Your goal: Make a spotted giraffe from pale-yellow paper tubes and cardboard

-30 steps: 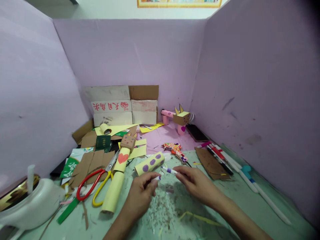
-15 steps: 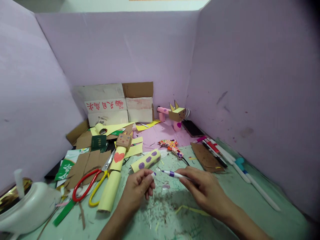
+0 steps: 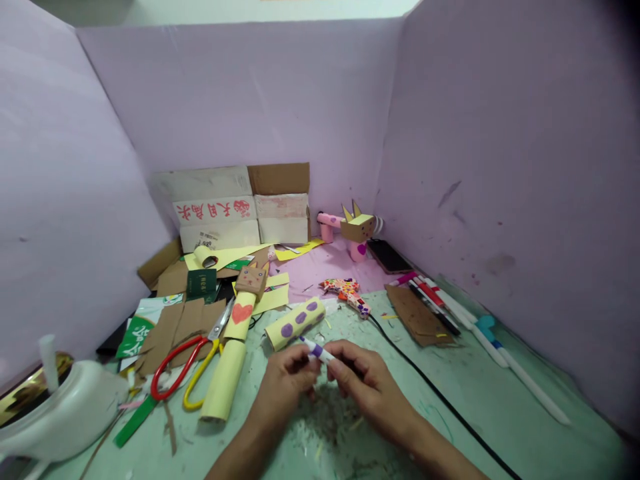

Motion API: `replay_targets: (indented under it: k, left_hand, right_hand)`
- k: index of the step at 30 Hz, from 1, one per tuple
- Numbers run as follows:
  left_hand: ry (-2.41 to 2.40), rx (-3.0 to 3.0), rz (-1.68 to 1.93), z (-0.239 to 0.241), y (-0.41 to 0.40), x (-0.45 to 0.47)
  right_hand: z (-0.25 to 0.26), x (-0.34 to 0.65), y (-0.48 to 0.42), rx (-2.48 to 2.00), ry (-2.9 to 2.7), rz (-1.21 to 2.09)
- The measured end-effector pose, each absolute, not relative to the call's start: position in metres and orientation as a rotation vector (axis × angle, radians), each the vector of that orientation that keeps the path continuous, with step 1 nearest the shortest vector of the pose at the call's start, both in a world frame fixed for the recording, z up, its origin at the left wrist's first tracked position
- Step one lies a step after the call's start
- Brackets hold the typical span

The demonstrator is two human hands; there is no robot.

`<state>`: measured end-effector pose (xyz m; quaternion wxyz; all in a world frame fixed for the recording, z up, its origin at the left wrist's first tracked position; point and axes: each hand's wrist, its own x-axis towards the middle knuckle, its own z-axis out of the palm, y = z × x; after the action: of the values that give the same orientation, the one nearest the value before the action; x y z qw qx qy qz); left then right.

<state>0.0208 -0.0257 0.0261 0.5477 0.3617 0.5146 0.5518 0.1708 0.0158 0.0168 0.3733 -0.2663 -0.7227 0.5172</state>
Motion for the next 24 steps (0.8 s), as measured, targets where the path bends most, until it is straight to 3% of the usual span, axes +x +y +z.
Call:
replay_targets:
  k: [5, 12, 19, 24]
  left_hand:
    - [1.109, 0.416, 1.509, 0.032, -0.024, 0.012]
    - [1.087, 0.345, 1.562, 0.031, -0.024, 0.015]
    - [1.130, 0.427, 1.515, 0.026, -0.024, 0.024]
    - [1.244, 0.628, 1.496, 0.021, -0.028, 0.025]
  right_hand:
    - [0.012, 0.192, 0.014, -0.775, -1.982, 0.879]
    - [-0.003, 0.197, 0.003, -0.728, -2.075, 0.474]
    - [-0.003, 0.193, 0.000, -0.708, -2.055, 0.416]
    - [-0.001, 0.187, 0.000, -0.801, -2.001, 0.741]
